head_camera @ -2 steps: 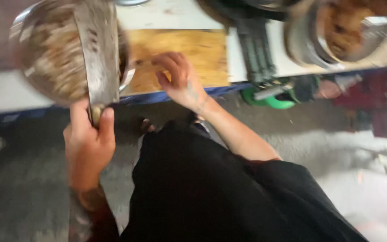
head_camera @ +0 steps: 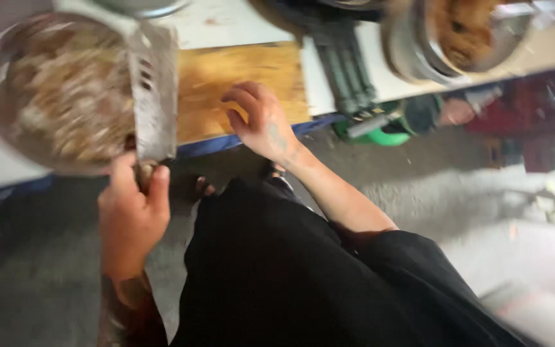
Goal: Chopping fried meat on a wooden cutting board using a cleaver and transferring the pieces to a bowl
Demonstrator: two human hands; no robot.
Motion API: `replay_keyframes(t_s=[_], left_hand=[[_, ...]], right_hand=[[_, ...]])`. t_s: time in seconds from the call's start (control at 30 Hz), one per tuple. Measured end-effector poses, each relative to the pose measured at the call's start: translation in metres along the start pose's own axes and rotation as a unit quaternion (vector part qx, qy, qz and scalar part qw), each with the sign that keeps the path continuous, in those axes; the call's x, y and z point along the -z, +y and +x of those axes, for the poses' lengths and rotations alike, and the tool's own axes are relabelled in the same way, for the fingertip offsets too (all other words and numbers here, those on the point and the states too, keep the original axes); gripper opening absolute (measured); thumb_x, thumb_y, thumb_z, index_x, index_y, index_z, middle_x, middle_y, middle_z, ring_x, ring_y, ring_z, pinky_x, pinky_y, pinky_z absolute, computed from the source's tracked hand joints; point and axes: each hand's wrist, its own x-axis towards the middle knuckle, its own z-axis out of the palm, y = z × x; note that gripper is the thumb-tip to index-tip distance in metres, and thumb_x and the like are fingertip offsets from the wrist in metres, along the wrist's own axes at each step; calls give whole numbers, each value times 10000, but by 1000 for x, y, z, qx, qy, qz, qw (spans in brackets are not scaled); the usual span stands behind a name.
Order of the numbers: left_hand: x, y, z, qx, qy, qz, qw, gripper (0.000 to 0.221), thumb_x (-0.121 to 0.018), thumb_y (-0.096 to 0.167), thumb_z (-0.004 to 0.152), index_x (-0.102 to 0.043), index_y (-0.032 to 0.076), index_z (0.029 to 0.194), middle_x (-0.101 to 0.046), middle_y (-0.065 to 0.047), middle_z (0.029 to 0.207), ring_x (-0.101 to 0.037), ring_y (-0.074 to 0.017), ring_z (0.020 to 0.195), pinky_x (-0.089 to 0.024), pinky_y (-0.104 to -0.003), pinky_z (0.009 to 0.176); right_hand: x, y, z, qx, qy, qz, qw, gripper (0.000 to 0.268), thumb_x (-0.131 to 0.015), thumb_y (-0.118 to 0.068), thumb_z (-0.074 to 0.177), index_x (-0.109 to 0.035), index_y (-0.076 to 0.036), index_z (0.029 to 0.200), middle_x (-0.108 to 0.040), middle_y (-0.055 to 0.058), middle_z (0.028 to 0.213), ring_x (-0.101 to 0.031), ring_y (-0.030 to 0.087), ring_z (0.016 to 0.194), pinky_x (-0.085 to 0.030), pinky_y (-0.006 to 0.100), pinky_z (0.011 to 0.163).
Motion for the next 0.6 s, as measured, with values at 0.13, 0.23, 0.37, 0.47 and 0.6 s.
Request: replay_keyframes(t_s=[0.13,0.23,0.37,0.47,0.6], left_hand=[[-84,-8,21,-96,-60,1,994,374,-704,276,1010,-612,-7,1237,-705,-312,881,-697,-522,806,-544,-615,620],[-133,-9,32,-126,-64,20,990,388,-705,307,990,-635,9,1228,-706,-286,836,-709,-491,783,-557,-604,623],[-146,14,47,-50,-156,52,985,228,-575,308,1032,-520,102,1111,-678,-210,975,-616,-556,892,-448,-625,686],[-155,21,51,-51,-125,118,984,328,-577,322,1032,-571,90,1265,-712,-188,977,-665,-511,887,-496,-616,682],[-170,20,51,-83,-46,242,966,363,-597,330,1021,-611,145,1334,-709,-117,1020,-709,-403,812,-522,-561,598]], right_hand=[[76,31,-33,-95,40,-24,994,248,-677,-93,902,-702,-90,1150,-685,176,1059,-677,413,1058,-538,507,930],[148,46,-46,-139,63,-76,985,192,-677,-99,950,-707,-63,1136,-683,197,1024,-678,424,1031,-526,513,922],[261,118,-67,-132,116,-188,966,287,-743,-4,974,-629,-16,1237,-703,164,1211,-716,294,1068,-580,357,773],[334,187,-70,-52,133,-323,935,212,-682,8,893,-669,39,1102,-700,201,1059,-648,370,974,-477,463,856],[381,223,-51,-149,32,-417,896,538,-815,-193,894,-638,-25,1374,-601,270,1270,-495,478,1106,-398,590,878]])
